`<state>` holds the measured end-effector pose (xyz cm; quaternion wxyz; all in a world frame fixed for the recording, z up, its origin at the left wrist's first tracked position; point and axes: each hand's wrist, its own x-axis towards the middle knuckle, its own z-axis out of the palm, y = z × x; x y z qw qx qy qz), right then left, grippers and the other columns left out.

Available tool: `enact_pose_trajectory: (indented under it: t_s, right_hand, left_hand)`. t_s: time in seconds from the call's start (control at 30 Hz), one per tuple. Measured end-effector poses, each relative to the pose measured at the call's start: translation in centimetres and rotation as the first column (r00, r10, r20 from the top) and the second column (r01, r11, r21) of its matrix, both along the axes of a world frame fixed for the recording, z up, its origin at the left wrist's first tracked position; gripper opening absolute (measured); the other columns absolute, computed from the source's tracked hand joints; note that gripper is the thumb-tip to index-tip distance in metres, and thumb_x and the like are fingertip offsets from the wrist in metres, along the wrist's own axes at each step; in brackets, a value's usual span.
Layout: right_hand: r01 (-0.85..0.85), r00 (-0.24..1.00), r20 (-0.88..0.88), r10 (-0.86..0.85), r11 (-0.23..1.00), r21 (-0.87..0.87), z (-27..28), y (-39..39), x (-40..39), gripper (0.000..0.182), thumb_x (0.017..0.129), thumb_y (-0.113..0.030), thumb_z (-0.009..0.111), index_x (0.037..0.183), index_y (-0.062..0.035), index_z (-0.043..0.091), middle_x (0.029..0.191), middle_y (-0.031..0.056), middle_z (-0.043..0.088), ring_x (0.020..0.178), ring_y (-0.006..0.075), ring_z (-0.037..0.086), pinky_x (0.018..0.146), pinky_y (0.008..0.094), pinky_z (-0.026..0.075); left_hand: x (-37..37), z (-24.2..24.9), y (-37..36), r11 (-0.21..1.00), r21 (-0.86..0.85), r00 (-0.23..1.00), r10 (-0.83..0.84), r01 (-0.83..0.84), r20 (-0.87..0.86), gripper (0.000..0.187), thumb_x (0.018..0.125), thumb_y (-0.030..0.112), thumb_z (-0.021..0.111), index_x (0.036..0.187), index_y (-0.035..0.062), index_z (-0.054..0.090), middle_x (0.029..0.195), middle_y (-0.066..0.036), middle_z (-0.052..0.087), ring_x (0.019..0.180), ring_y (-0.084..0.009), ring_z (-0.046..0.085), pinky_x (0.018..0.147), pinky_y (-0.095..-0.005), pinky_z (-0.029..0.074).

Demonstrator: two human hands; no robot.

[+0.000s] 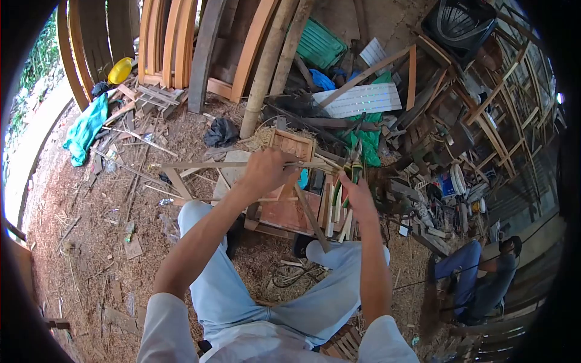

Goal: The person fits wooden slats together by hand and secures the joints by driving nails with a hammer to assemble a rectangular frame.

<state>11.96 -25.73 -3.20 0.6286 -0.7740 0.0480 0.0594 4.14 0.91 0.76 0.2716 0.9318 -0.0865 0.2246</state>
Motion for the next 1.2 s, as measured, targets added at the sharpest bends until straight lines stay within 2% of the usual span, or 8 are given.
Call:
enact_pose_trajectory:
  t_s: [0.13, 0.27, 0.3, 0.5, 0.67, 0.73, 0.93, 1.2]
  right_hand:
    - [-0.391, 0.918, -0.015, 0.395, 0.902, -0.181, 9.4, 2.5, -6.0, 0.043, 0.092, -0.023, 0.068, 0.119, 0.0061, 0.051, 0.104, 0.0112, 0.063, 0.086, 0.0186, 0.066, 0.058, 0.0375, 0.052]
    - [0.172, 0.708, 0.466, 0.531, 0.510, -0.843, 5.4, 4.4, -7.7, 0.054, 0.087, -0.010, 0.067, 0.133, 0.0045, 0.042, 0.113, 0.0234, 0.055, 0.103, 0.0378, 0.055, 0.087, 0.0489, 0.047]
    - [0.034, 0.777, 0.362, 0.515, 0.539, -0.841, 5.8, 5.1, -8.2, 0.065, 0.081, -0.006, 0.069, 0.135, 0.0059, 0.036, 0.122, 0.0298, 0.044, 0.115, 0.0475, 0.042, 0.095, 0.0560, 0.038]
    - [0.226, 0.833, 0.290, 0.471, 0.188, -0.956, 7.1, 8.2, -11.1, 0.067, 0.076, -0.006, 0.073, 0.129, 0.0132, 0.037, 0.119, 0.0272, 0.044, 0.116, 0.0399, 0.045, 0.092, 0.0426, 0.047]
    - [0.328, 0.847, 0.394, 0.357, 0.234, -0.915, 4.1, 9.6, -10.4, 0.060, 0.079, -0.012, 0.069, 0.127, 0.0117, 0.041, 0.114, 0.0233, 0.050, 0.116, 0.0335, 0.046, 0.098, 0.0433, 0.042]
    - [0.313, 0.861, 0.233, 0.453, -0.110, -0.944, 4.3, 9.9, -10.0, 0.054, 0.078, -0.012, 0.068, 0.123, 0.0099, 0.047, 0.105, 0.0198, 0.055, 0.113, 0.0310, 0.048, 0.095, 0.0448, 0.043]
    - [0.155, 0.861, 0.216, 0.461, 0.166, -0.974, 5.1, 8.5, -9.6, 0.052, 0.078, -0.013, 0.067, 0.120, 0.0100, 0.049, 0.104, 0.0197, 0.058, 0.105, 0.0302, 0.053, 0.085, 0.0516, 0.045]
    - [0.170, 0.864, 0.173, 0.472, 0.049, -0.984, 8.2, 9.2, -11.9, 0.074, 0.077, -0.013, 0.070, 0.136, 0.0141, 0.034, 0.107, 0.0232, 0.055, 0.100, 0.0327, 0.056, 0.070, 0.0483, 0.050]
  left_hand:
    - [0.5, 0.4, -0.6, 0.999, -0.017, 0.999, -0.039, 0.039, -0.002, 0.014, 0.081, 0.021, 0.070, 0.091, 0.0129, 0.076, 0.074, -0.015, 0.069, 0.068, -0.0337, 0.067, 0.063, -0.0435, 0.054]
    - [1.2, -0.4, 0.1, 1.000, -0.012, 0.999, -0.016, 0.016, -0.028, 0.016, 0.076, 0.012, 0.067, 0.090, 0.0113, 0.076, 0.076, -0.017, 0.069, 0.070, -0.0346, 0.068, 0.065, -0.0433, 0.054]
    - [0.8, 0.3, 0.0, 0.999, -0.035, 0.998, -0.023, 0.021, -0.059, 0.016, 0.077, 0.020, 0.070, 0.089, 0.0115, 0.077, 0.074, -0.017, 0.069, 0.071, -0.0343, 0.068, 0.066, -0.0434, 0.055]
    - [-0.2, 1.3, -0.7, 0.998, -0.069, 0.997, -0.016, 0.011, -0.078, 0.015, 0.079, 0.018, 0.067, 0.087, 0.0092, 0.076, 0.071, -0.018, 0.067, 0.069, -0.0356, 0.067, 0.065, -0.0433, 0.054]
    - [-0.3, 1.3, -0.8, 0.998, -0.056, 0.995, 0.002, -0.008, -0.098, 0.017, 0.079, 0.022, 0.069, 0.089, 0.0090, 0.075, 0.068, -0.019, 0.066, 0.069, -0.0374, 0.067, 0.066, -0.0443, 0.053]
    - [-0.1, 1.1, -0.8, 0.998, -0.058, 0.998, 0.009, -0.012, -0.058, 0.018, 0.080, 0.023, 0.069, 0.090, 0.0089, 0.074, 0.067, -0.019, 0.065, 0.068, -0.0374, 0.066, 0.064, -0.0446, 0.053]
    - [-1.0, 0.8, -0.9, 0.999, -0.036, 0.999, 0.028, -0.029, -0.026, 0.017, 0.082, 0.023, 0.068, 0.091, 0.0102, 0.075, 0.065, -0.019, 0.065, 0.065, -0.0380, 0.066, 0.061, -0.0459, 0.053]
    - [-0.9, 0.0, -1.2, 1.000, -0.001, 1.000, 0.019, -0.019, -0.010, 0.016, 0.085, 0.023, 0.065, 0.091, 0.0102, 0.073, 0.068, -0.020, 0.065, 0.066, -0.0387, 0.066, 0.062, -0.0474, 0.053]
